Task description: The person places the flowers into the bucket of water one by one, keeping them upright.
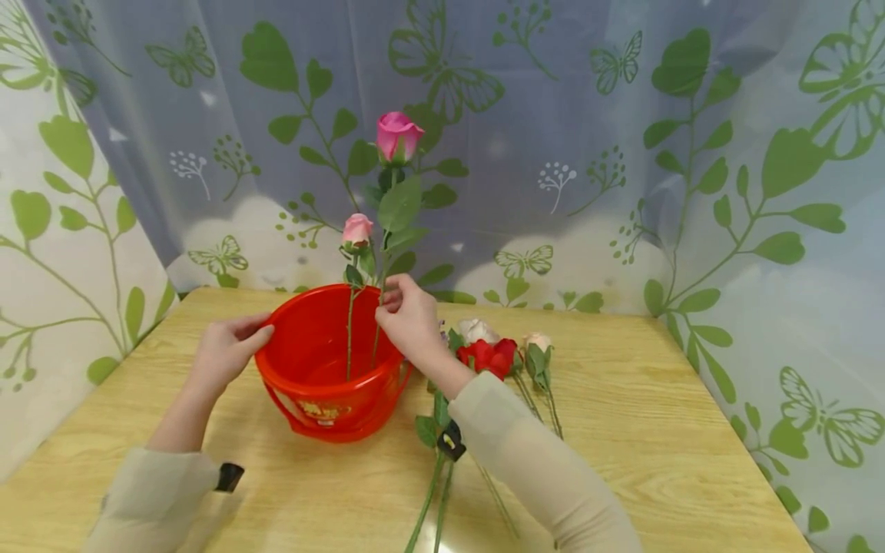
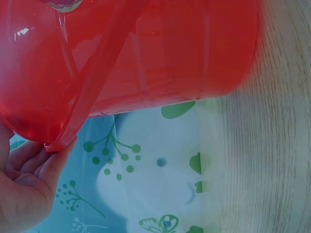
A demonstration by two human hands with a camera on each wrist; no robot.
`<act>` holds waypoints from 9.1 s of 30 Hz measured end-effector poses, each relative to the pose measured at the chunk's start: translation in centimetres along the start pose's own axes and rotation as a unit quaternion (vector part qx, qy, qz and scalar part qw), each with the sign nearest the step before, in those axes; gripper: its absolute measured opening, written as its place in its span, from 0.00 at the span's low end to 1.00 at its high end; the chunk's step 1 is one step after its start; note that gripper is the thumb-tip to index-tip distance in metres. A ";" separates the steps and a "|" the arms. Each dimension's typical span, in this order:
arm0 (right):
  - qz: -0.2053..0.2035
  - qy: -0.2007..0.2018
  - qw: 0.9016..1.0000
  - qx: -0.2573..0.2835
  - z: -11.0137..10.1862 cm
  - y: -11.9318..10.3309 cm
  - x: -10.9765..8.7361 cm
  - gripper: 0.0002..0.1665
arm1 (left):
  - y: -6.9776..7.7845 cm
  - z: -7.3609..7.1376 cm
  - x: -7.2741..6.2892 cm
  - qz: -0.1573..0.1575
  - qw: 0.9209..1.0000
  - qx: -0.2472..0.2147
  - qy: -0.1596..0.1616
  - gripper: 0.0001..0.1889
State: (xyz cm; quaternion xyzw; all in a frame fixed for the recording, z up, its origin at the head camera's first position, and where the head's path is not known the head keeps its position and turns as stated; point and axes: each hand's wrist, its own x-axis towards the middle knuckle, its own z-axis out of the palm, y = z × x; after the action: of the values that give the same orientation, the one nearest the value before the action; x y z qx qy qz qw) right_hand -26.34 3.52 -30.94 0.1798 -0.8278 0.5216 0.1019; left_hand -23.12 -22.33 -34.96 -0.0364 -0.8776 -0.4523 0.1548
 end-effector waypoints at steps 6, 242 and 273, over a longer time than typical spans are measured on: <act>0.001 0.005 1.000 -0.006 -0.1 -0.1 0.4 0.11 | 0.0 0.0 0.0 0.001 1.000 0.001 0.002 0.18; 0.074 0.099 0.925 0.359 -14.2 0.9 -4.3 0.09 | 0.4 0.1 -0.1 -0.010 1.000 0.002 0.001 0.18; 0.045 0.107 0.952 0.284 -6.6 -1.0 -0.6 0.11 | 0.2 0.0 0.0 -0.012 1.000 0.001 0.002 0.18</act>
State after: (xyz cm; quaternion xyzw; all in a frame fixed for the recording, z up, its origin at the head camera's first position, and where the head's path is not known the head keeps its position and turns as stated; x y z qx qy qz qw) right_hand -25.50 9.16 -27.42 0.1073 -0.6369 0.7553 0.1107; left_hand -23.06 -22.19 -34.87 -0.0250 -0.8779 -0.4535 0.1515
